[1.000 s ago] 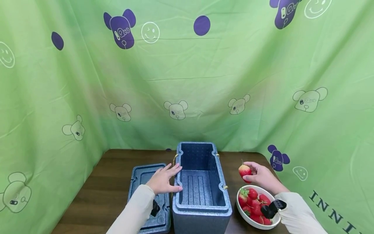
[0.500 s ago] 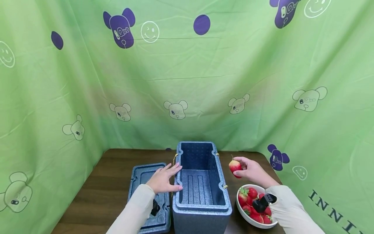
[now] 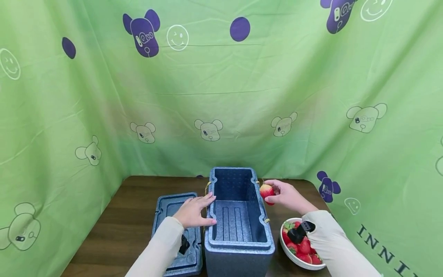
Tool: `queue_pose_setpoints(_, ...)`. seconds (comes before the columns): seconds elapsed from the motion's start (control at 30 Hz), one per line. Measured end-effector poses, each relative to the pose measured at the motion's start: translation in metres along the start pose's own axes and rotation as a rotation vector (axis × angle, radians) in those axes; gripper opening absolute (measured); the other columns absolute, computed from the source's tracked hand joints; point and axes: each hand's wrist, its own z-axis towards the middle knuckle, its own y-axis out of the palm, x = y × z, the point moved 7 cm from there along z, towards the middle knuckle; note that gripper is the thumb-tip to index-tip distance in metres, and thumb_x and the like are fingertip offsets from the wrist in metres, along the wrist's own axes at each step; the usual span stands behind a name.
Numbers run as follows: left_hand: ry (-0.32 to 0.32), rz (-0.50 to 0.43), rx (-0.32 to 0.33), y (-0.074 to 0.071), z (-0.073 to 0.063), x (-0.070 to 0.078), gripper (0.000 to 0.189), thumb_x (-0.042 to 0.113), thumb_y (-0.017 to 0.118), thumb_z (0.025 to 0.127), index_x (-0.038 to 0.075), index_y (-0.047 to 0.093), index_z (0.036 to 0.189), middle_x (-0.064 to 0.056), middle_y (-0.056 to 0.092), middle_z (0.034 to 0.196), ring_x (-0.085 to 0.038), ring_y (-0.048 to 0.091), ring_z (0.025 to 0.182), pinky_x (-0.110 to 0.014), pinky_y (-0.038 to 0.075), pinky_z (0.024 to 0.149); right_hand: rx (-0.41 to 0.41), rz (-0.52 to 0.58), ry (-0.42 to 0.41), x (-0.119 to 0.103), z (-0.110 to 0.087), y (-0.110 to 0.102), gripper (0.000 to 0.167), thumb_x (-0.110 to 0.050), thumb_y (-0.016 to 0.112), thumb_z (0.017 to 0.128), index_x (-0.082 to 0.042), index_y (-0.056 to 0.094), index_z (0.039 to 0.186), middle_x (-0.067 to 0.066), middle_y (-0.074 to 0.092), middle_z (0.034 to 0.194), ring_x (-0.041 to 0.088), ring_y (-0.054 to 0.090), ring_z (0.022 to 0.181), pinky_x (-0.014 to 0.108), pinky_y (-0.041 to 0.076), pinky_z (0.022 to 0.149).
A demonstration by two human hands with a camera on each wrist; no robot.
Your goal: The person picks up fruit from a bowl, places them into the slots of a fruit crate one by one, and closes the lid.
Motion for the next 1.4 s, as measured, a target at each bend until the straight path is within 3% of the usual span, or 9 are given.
queue_pose_setpoints(0.3,-0.025,0.002,-0.043,-0.002,0.000,0.001,0.079,0.058,0.061,0.084,0.019,0.037,0.149,0.002,0.027,0.155,-0.033,0.039,0.134,-0.055,0.023,0.110,-0.048,0.023,-0.014,-0.015,0.016,0.011,0.052,-0.001,0.073,0.077,0.014,0.052,0.122,0.018,0.067,0.097,0.025,0.063,0.086,0.029,0.052,0.071)
queue_pose_setpoints(0.73,-0.015,0.011,-0.031,-0.002,0.001,0.002,0.077,0.052,0.062,0.086,0.015,0.038,0.148,-0.001,0.029,0.155,-0.034,0.045,0.130,-0.055,0.030,0.107,-0.105,-0.028,-0.059,-0.042,0.037,0.040,0.047,-0.003,0.073,0.078,0.008,0.056,0.121,0.013,0.064,0.094,0.023,0.061,0.083,0.031,0.052,0.070)
queue_pose_setpoints(0.97,-0.023,0.004,-0.043,-0.001,-0.005,0.000,0.080,0.055,0.057,0.089,0.009,0.033,0.150,-0.007,0.034,0.153,-0.034,0.038,0.135,-0.054,0.031,0.107,-0.134,-0.041,-0.050,-0.050,0.042,0.054,0.045,-0.004,0.074,0.079,0.006,0.057,0.120,0.014,0.065,0.097,0.025,0.062,0.087,0.035,0.055,0.074)
queue_pose_setpoints(1.07,0.021,0.067,-0.037,0.001,-0.011,-0.001,0.075,0.058,0.052,0.090,0.014,0.036,0.149,-0.004,0.035,0.152,-0.033,0.033,0.138,-0.056,0.028,0.108,-0.157,-0.045,-0.063,-0.051,0.042,0.061,0.046,-0.004,0.074,0.079,0.006,0.057,0.120,0.014,0.065,0.098,0.026,0.062,0.088,0.034,0.055,0.074)
queue_pose_setpoints(1.17,0.116,0.146,-0.020,0.002,-0.018,0.001,0.071,0.059,0.050,0.090,0.019,0.041,0.147,0.000,0.034,0.153,-0.031,0.029,0.140,-0.057,0.028,0.107,-0.172,-0.047,-0.085,-0.051,0.042,0.065,0.046,-0.003,0.074,0.079,0.008,0.057,0.120,0.016,0.066,0.098,0.027,0.064,0.088,0.034,0.056,0.074)
queue_pose_setpoints(1.3,0.232,0.164,-0.018,0.006,-0.024,0.008,0.069,0.057,0.051,0.089,0.021,0.041,0.147,0.001,0.032,0.154,-0.029,0.025,0.142,-0.056,0.028,0.107,-0.178,-0.060,-0.085,-0.050,0.042,0.068,0.046,-0.002,0.074,0.078,0.009,0.057,0.119,0.017,0.066,0.097,0.028,0.064,0.087,0.035,0.055,0.075)
queue_pose_setpoints(1.4,0.272,0.173,-0.020,0.008,-0.026,0.012,0.069,0.054,0.053,0.088,0.019,0.042,0.147,0.000,0.033,0.153,-0.026,0.026,0.142,-0.054,0.029,0.108,-0.191,-0.077,-0.066,-0.048,0.041,0.069,0.046,-0.002,0.074,0.079,0.008,0.057,0.120,0.016,0.066,0.098,0.028,0.063,0.088,0.036,0.055,0.076)
